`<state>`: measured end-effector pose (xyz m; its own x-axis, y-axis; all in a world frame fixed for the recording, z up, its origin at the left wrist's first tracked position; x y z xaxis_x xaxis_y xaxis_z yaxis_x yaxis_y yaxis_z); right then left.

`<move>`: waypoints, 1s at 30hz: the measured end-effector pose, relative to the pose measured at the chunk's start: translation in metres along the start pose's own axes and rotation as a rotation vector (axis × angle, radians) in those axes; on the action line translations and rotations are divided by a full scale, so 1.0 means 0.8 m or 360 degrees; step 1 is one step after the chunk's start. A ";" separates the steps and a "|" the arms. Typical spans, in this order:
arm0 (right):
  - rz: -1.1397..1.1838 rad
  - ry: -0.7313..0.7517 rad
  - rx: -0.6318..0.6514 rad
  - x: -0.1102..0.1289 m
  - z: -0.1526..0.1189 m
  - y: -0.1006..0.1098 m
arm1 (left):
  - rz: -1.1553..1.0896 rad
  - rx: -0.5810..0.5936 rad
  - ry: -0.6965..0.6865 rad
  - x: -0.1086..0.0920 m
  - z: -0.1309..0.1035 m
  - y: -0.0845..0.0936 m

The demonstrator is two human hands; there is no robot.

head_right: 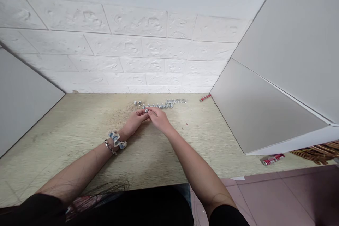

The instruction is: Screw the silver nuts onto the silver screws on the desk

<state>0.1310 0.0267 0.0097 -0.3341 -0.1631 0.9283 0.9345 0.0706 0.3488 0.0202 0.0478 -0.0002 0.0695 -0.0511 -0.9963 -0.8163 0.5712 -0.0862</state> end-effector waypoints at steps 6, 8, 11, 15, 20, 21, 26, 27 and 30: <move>0.0067 -0.0076 -0.0065 -0.008 0.002 0.007 | 0.0103 -0.0004 -0.0018 -0.002 0.000 0.000; 0.0062 -0.0095 -0.0066 -0.010 0.002 0.008 | 0.0184 -0.0008 -0.0022 -0.005 -0.002 -0.002; -0.0024 -0.0072 -0.0075 -0.006 0.001 0.009 | 0.0305 0.0020 -0.0047 -0.011 -0.004 -0.005; -0.0139 0.0005 -0.0075 0.003 -0.001 0.008 | 0.0427 0.0101 -0.0124 -0.015 -0.006 -0.010; -0.0211 0.0058 0.0004 0.007 -0.002 0.004 | 0.0513 0.0242 -0.0090 -0.006 -0.006 -0.018; -0.0231 0.0068 0.0032 0.006 -0.002 0.002 | 0.0526 0.0243 -0.0064 -0.004 -0.006 -0.019; -0.0324 0.0160 0.0193 0.004 0.000 -0.008 | 0.0477 0.0121 -0.0036 -0.007 -0.010 -0.015; -0.0324 0.0170 0.0217 0.005 0.000 -0.009 | 0.0428 0.0104 -0.0033 -0.007 -0.010 -0.013; -0.0267 0.0151 0.0249 0.006 0.000 -0.009 | 0.0238 0.0082 -0.0006 -0.006 -0.008 -0.010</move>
<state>0.1228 0.0253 0.0118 -0.4630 -0.2764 0.8422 0.8343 0.1850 0.5194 0.0226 0.0386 0.0049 -0.0483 0.0406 -0.9980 -0.7870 0.6137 0.0631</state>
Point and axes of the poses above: each hand's wrist, its own z-axis towards the middle knuckle, its own y-axis out of the back of the hand, x = y × z, the point moved 5 cm from there along z, towards the middle knuckle, and after that the axes turned 9 degrees about x, right-handed, at the moved point
